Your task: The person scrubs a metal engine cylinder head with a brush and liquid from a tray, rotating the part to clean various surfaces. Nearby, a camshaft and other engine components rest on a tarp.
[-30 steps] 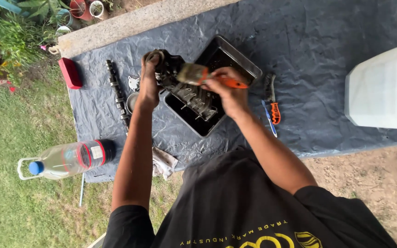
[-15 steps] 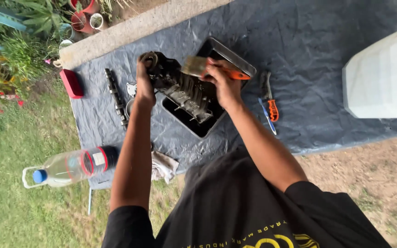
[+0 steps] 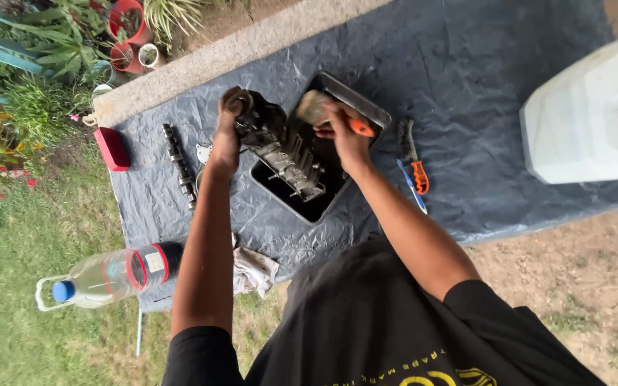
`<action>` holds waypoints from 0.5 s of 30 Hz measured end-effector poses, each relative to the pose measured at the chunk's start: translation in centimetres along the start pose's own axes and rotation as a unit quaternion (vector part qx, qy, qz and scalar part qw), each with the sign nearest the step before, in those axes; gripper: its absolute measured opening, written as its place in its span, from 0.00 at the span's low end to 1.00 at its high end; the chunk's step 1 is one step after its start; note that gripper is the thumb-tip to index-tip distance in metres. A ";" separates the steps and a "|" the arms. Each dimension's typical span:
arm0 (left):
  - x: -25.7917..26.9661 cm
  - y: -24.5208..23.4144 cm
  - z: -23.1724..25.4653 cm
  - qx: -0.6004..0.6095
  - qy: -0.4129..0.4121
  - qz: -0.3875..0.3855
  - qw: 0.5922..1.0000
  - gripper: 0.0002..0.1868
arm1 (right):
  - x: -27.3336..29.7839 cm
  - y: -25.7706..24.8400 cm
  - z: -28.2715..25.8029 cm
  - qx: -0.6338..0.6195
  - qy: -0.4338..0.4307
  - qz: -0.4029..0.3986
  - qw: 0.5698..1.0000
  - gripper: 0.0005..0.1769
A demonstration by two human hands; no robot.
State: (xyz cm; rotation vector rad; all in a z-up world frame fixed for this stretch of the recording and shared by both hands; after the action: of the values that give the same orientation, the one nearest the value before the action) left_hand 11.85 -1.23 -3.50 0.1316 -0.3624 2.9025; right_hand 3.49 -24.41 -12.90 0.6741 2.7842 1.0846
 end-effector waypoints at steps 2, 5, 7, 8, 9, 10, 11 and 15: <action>-0.5 0.1 -1.1 0.004 -0.005 -0.004 1.000 0.29 | -0.5 -0.3 0.3 0.102 -0.027 -0.029 0.994 0.12; -2.0 1.1 -2.0 0.007 -0.015 -0.013 1.000 0.27 | -0.1 1.2 -0.2 0.259 -0.107 -0.103 0.954 0.09; -2.3 2.6 -2.2 0.006 -0.026 -0.030 0.999 0.26 | 1.2 2.0 -0.2 0.317 -0.157 -0.134 0.926 0.06; -2.4 2.9 -1.8 0.004 -0.021 -0.024 0.999 0.26 | 1.1 2.4 -0.1 0.282 -0.170 -0.133 0.935 0.09; -2.5 3.3 -1.3 0.003 -0.017 -0.018 1.000 0.27 | 1.0 2.7 0.0 0.247 -0.183 -0.133 0.942 0.13; -2.1 3.8 -0.3 0.005 -0.014 -0.014 1.000 0.27 | 0.8 2.6 0.2 0.248 -0.185 -0.137 0.941 0.13; -1.8 4.3 0.6 0.029 -0.020 -0.014 0.999 0.32 | 0.5 2.5 1.2 0.242 -0.124 -0.160 0.949 0.17; 0.2 4.2 2.3 -0.044 0.070 0.017 0.996 0.38 | -2.2 -2.1 9.0 0.136 0.061 -0.135 0.980 0.23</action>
State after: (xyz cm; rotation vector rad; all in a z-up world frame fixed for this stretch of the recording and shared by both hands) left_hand 10.84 -5.78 -2.23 -0.0931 -0.4709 2.9010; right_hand 6.74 -21.09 -21.14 0.2414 3.0447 0.7249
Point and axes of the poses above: each hand's wrist, its own x-axis away from the middle knuckle, its own y-axis out of the palm, z = x × y, the point moved 6 cm from there along -x, towards the middle knuckle, and after that the axes turned 10 degrees about -x, right-handed, at the moved point
